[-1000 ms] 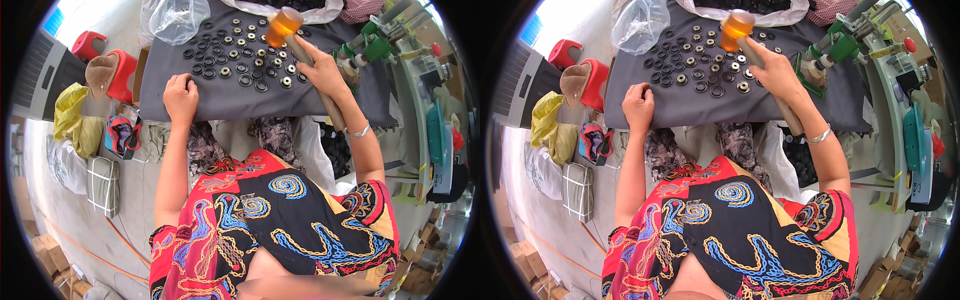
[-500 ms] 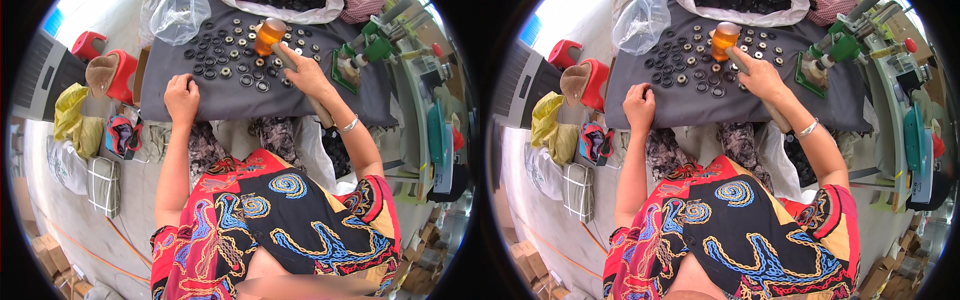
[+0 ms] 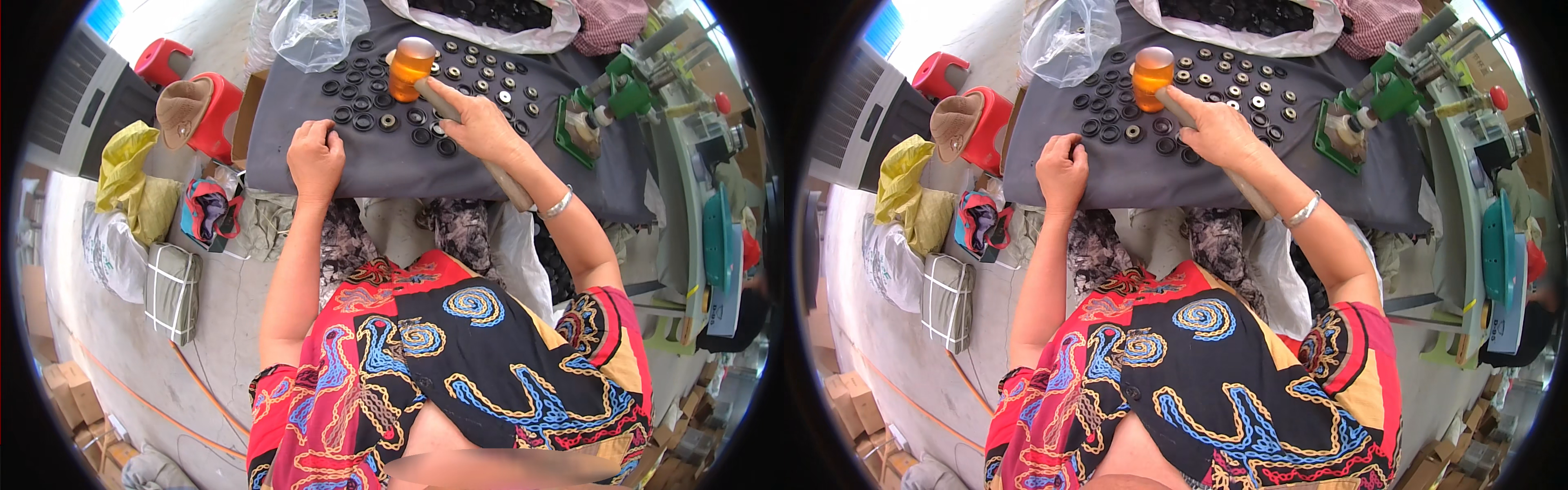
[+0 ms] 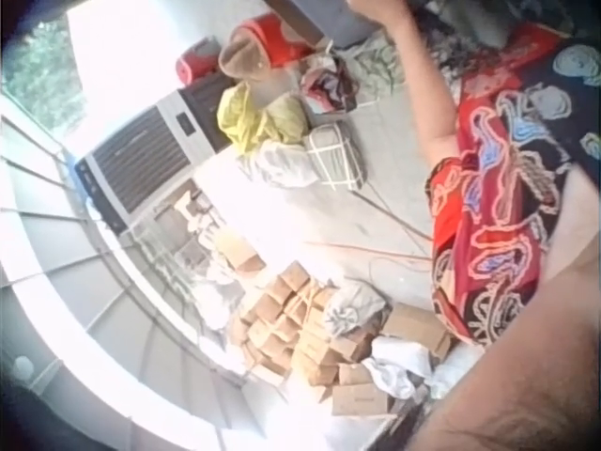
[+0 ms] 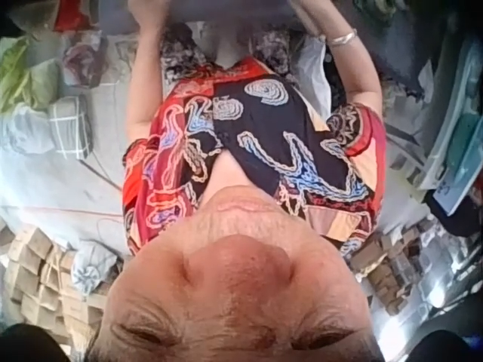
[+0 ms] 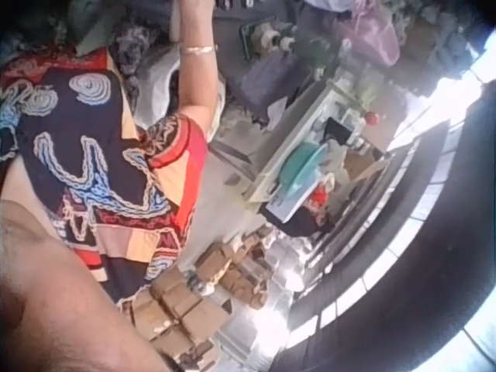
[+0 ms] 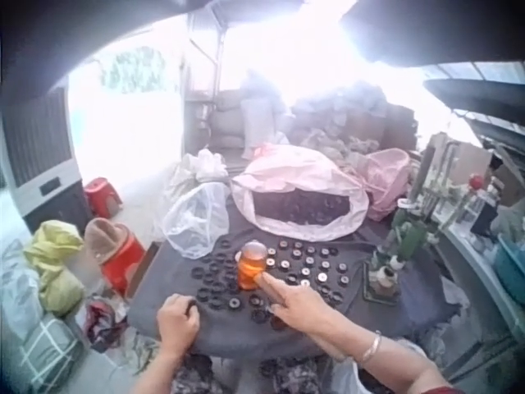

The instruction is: The person assembles small metal rings onto black plastic bases by securing them with a rubber mallet.

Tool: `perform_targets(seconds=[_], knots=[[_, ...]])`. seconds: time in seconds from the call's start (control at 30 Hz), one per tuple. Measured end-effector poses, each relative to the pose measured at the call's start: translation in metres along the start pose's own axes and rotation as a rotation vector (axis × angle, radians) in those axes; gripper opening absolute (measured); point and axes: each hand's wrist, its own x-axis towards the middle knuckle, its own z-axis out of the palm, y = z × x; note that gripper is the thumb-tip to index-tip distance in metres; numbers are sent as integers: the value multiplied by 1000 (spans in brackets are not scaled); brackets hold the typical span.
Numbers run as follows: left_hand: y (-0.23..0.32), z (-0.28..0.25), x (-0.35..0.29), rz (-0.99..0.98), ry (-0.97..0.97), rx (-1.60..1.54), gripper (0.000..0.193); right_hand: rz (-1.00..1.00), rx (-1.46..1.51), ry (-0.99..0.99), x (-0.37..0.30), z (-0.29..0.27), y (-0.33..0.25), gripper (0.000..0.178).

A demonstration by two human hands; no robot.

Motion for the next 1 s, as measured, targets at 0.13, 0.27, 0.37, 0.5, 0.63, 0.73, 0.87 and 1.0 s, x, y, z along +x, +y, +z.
perform_targets(seconds=[0.13,0.27,0.37,0.5,0.63,0.73,0.87,1.0], knots=[[-2,0,-1,-8,1,7,10,25,142,-13,3,-11,-3,68],[1,-3,-1,-1,-3,19,10,-118,105,76,4,-2,0,64],[-3,0,-2,3,6,15,10,-115,120,68,6,4,4,64],[0,0,0,18,19,15,9,-243,187,305,19,-12,19,64],[-2,-2,-2,4,12,8,9,-25,160,207,25,-30,8,64],[0,-2,-1,-19,5,11,9,-40,186,189,24,-16,14,64],[1,-2,0,11,12,7,10,67,122,55,25,-7,11,64],[-4,-1,-2,13,17,28,11,-83,139,162,37,-12,13,63]])
